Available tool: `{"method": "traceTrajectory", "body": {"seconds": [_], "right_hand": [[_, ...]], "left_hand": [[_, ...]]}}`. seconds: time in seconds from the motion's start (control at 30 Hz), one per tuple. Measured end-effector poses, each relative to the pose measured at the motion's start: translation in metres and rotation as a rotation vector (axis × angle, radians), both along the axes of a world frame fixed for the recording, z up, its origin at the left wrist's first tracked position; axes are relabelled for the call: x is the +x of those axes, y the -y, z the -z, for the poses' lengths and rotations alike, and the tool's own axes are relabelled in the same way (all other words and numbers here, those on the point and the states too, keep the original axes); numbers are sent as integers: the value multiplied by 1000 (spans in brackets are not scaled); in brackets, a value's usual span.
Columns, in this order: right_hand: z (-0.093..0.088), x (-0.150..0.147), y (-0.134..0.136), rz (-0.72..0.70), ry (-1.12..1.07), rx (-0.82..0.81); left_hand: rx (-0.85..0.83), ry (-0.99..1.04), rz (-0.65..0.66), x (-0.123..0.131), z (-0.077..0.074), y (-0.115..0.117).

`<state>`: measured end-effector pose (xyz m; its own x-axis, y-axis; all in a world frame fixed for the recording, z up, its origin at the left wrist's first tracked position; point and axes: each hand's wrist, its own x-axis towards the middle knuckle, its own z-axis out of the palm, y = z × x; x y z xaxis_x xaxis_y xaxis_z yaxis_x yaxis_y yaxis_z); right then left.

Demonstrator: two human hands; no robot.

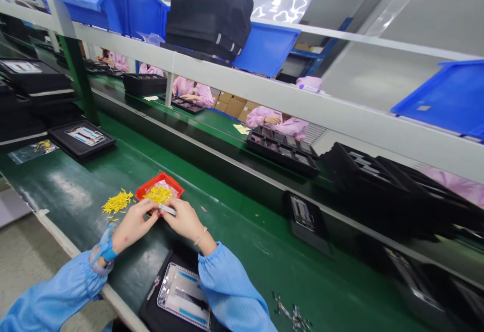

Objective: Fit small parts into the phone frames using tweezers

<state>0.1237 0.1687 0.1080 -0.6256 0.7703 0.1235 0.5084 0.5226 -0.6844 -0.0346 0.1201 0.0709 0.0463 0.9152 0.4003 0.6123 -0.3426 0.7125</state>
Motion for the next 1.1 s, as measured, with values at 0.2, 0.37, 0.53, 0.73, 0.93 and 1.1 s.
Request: {"method": "traceTrajectory", "body": {"seconds": [0.2, 0.37, 0.53, 0.73, 0.93, 1.1], "right_hand": [[-3, 16, 0, 188, -98, -14], [-5, 37, 6, 272, -180, -126], [1, 57, 20, 318, -201, -213], [2, 81, 44, 344, -260, -282], [1, 97, 73, 393, -276, -294], [4, 118, 92, 401, -214, -317]], "left_hand": [[16, -136, -90, -16, 5, -33], [48, -247, -106, -23, 5, -55], [88, -276, -108, -11, 1, -48], [87, -115, 89, 24, -14, -17], [-100, -77, 468, 65, -29, 15], [-122, -132, 540, 82, -25, 22]]}}
